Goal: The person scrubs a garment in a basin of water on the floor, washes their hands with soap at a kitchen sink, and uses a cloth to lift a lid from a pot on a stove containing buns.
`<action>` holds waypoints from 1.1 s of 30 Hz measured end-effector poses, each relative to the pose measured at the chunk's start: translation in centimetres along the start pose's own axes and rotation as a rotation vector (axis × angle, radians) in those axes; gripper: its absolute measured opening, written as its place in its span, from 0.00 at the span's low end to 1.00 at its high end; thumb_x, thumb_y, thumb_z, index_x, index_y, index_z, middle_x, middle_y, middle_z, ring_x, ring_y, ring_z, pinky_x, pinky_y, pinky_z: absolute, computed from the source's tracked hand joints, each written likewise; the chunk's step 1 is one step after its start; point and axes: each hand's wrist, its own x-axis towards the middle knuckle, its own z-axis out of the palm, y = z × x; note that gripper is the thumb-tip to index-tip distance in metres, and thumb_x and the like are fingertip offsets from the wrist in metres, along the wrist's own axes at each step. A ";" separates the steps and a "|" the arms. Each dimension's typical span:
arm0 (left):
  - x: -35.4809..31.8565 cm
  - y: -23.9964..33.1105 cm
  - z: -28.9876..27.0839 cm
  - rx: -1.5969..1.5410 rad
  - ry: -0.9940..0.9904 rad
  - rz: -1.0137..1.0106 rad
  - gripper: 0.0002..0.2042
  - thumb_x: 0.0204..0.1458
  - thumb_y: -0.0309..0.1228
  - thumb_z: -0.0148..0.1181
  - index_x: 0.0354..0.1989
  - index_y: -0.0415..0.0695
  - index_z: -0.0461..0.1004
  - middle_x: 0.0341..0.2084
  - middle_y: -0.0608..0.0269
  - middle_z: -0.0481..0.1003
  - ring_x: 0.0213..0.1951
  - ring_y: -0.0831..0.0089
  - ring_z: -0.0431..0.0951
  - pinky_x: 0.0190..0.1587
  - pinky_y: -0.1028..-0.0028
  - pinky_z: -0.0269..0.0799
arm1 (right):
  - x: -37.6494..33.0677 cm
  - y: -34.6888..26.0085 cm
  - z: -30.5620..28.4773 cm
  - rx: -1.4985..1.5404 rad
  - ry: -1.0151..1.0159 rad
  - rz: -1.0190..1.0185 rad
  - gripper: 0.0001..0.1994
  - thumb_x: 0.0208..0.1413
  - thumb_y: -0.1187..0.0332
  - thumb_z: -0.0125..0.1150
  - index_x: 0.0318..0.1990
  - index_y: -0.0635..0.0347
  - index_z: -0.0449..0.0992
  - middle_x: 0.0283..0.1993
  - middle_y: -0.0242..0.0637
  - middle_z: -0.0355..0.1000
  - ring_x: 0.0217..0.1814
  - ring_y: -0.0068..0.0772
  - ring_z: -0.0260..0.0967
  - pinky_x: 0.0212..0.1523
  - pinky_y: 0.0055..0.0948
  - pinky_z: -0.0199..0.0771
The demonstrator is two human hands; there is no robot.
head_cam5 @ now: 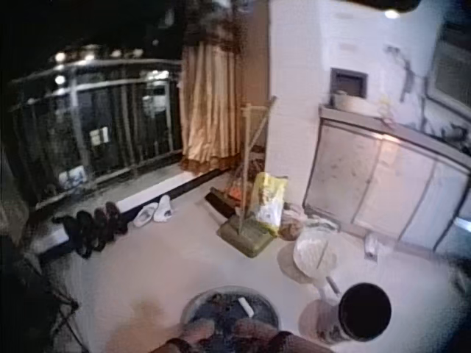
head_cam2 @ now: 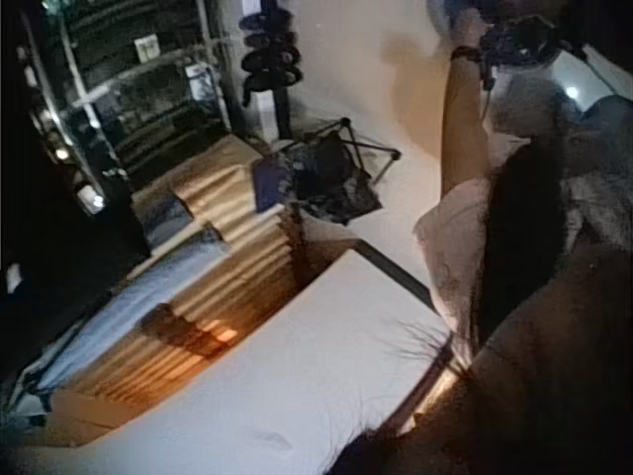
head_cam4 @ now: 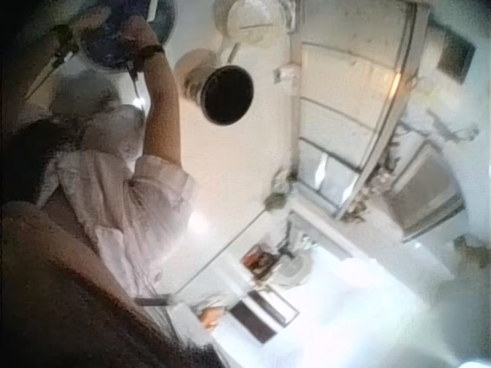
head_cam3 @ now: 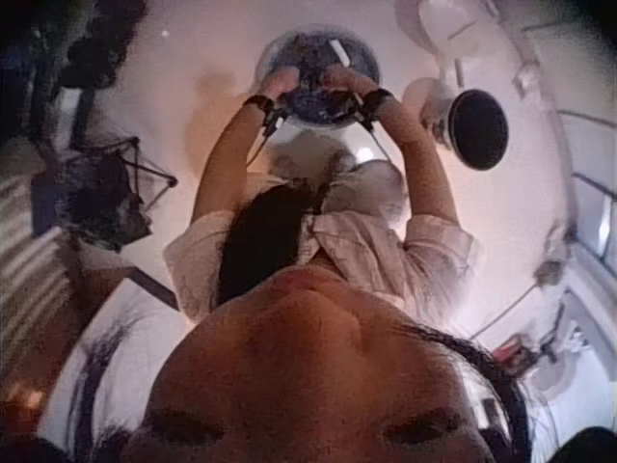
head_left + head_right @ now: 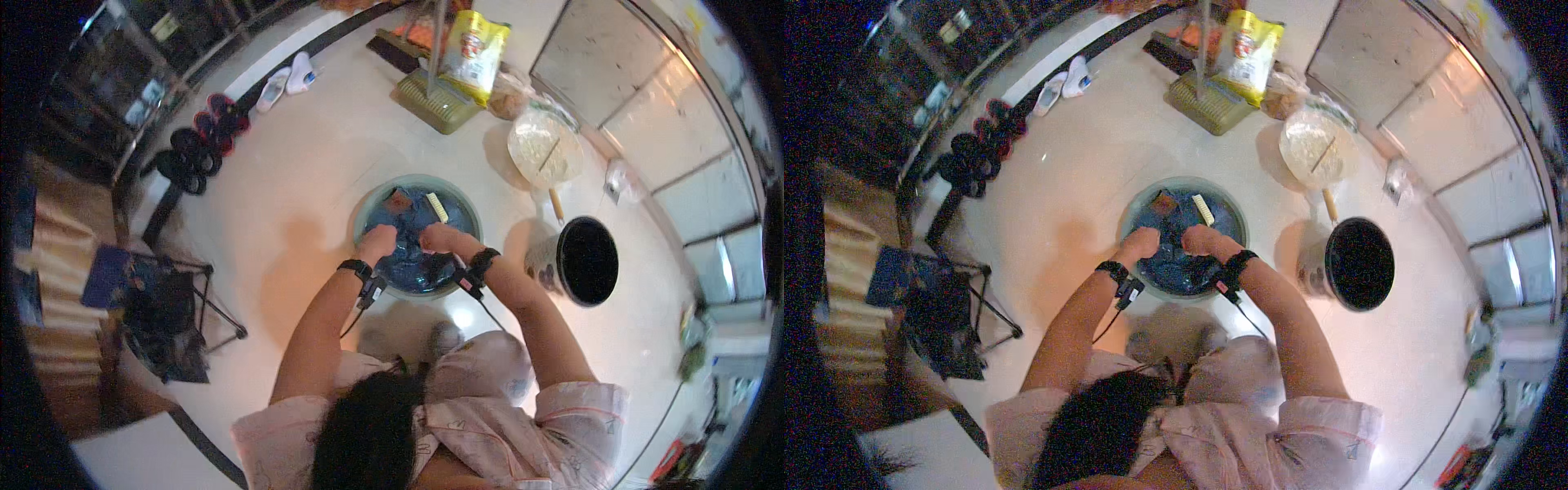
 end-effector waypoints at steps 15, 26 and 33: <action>-2.5 4.4 -3.6 -0.137 -0.156 0.041 0.22 0.27 0.28 0.60 0.38 0.40 0.69 0.37 0.48 0.69 0.41 0.56 0.69 0.43 0.65 0.65 | -2.1 0.2 -0.4 0.144 0.069 0.154 0.11 0.27 0.73 0.52 0.26 0.61 0.69 0.26 0.47 0.68 0.30 0.50 0.67 0.29 0.39 0.67; -2.1 4.4 -2.6 0.034 -0.008 0.192 0.17 0.22 0.24 0.56 0.30 0.44 0.73 0.27 0.53 0.72 0.34 0.60 0.72 0.38 0.70 0.67 | -0.6 -0.4 0.7 -0.105 0.119 0.129 0.14 0.27 0.72 0.54 0.29 0.59 0.71 0.27 0.44 0.69 0.33 0.47 0.65 0.33 0.36 0.68; -2.0 3.4 -0.7 -0.230 0.013 0.388 0.08 0.28 0.26 0.50 0.20 0.40 0.73 0.24 0.49 0.71 0.30 0.56 0.72 0.34 0.65 0.67 | -1.2 -2.1 -1.3 0.066 -0.197 0.179 0.22 0.25 0.72 0.56 0.38 0.54 0.70 0.31 0.42 0.70 0.37 0.46 0.66 0.32 0.40 0.68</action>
